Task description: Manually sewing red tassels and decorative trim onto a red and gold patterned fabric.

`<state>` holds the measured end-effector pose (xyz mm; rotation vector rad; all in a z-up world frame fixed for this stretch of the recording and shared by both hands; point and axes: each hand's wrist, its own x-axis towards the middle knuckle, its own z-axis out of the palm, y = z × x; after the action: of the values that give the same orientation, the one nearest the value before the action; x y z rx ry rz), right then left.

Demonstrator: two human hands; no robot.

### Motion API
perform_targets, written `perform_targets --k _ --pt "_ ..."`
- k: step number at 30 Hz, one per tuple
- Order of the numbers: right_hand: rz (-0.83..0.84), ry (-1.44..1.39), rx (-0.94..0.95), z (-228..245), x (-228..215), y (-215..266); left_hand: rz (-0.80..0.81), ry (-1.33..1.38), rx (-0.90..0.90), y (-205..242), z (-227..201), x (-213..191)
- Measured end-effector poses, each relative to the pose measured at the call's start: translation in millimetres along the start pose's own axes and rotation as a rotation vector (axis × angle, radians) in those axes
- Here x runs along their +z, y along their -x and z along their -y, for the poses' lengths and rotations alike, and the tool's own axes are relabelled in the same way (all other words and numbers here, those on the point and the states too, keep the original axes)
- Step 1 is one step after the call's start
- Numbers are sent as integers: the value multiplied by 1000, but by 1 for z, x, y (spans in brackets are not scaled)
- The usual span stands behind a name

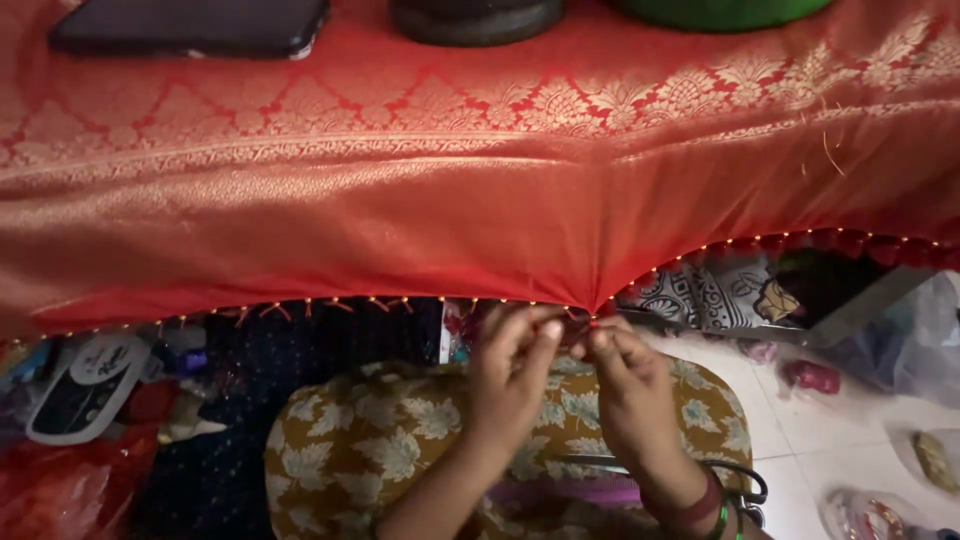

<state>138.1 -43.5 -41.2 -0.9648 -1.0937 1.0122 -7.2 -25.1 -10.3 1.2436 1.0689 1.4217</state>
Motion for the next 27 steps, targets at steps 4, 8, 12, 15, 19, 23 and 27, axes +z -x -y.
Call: perform_targets --k 4,8,12,15,19,23,27 --pt "85 -71 33 -24 -17 20 306 32 -26 -14 11 8" --pt "-84 -9 80 15 -9 12 297 368 -279 -8 18 22" --pt "-124 228 3 38 -11 -8 160 26 115 10 18 28" --pt "76 34 94 26 -14 -19 63 3 210 14 20 23" --pt "104 -137 67 12 -8 -16 -32 -302 459 3 -3 2" --pt "129 -235 191 -17 -24 1 202 -53 143 -15 -12 -4" --pt "192 -213 303 27 -16 -1 407 275 -427 -28 5 3"
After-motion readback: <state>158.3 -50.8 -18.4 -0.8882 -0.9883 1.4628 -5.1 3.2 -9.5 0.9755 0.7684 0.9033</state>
